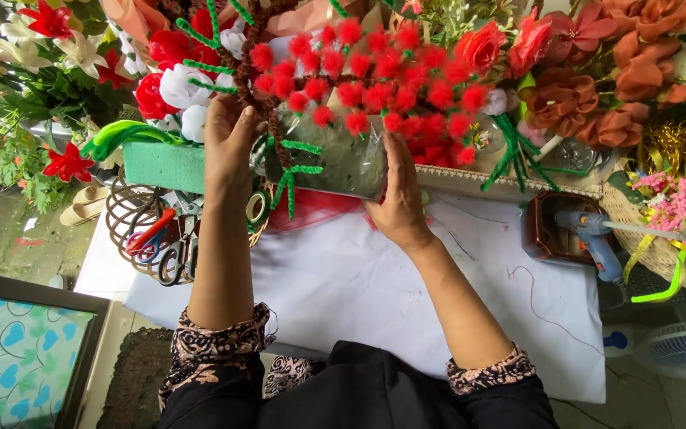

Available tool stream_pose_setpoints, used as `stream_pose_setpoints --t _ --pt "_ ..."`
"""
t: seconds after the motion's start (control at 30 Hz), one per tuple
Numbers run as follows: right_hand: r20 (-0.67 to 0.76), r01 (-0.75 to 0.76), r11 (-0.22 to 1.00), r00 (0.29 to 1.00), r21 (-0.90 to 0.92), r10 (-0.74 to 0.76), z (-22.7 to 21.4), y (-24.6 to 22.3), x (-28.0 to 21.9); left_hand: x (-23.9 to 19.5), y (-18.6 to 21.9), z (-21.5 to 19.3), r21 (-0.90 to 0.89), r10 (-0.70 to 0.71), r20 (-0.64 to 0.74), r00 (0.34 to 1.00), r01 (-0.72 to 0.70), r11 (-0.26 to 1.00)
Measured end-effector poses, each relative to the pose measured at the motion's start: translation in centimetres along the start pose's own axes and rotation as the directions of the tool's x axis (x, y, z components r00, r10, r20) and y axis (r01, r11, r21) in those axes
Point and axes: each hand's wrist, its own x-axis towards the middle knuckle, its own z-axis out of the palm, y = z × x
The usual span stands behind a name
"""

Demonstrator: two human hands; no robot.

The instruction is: The person assembles a decorative tree using pipe cleaners and a hot glue gun. They attach green pipe cleaner branches to a brown trunk and then glue red fluffy pipe cleaner clusters to the branches to create foliage.

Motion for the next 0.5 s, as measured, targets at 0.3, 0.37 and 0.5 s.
stream_pose_setpoints --t 0.3,0.37,0.5 --pt "0.053 -0.036 0.995 0.998 -0.094 0.041 -4.0 0.8 -7.1 -6.8 -2.6 1.5 -0.113 -0.065 -0.017 0.998 0.063 0.992" --pt "0.065 -0.041 0.992 0.997 -0.121 0.049 -4.7 1.2 -8.8 -8.4 -4.2 1.9 -0.124 -0.091 -0.033 0.995 0.086 0.989" --pt "0.093 -0.104 0.981 0.988 -0.162 0.120 -5.4 4.2 -14.4 -11.3 -5.4 3.3 -0.175 -0.136 -0.011 0.991 0.132 0.976"
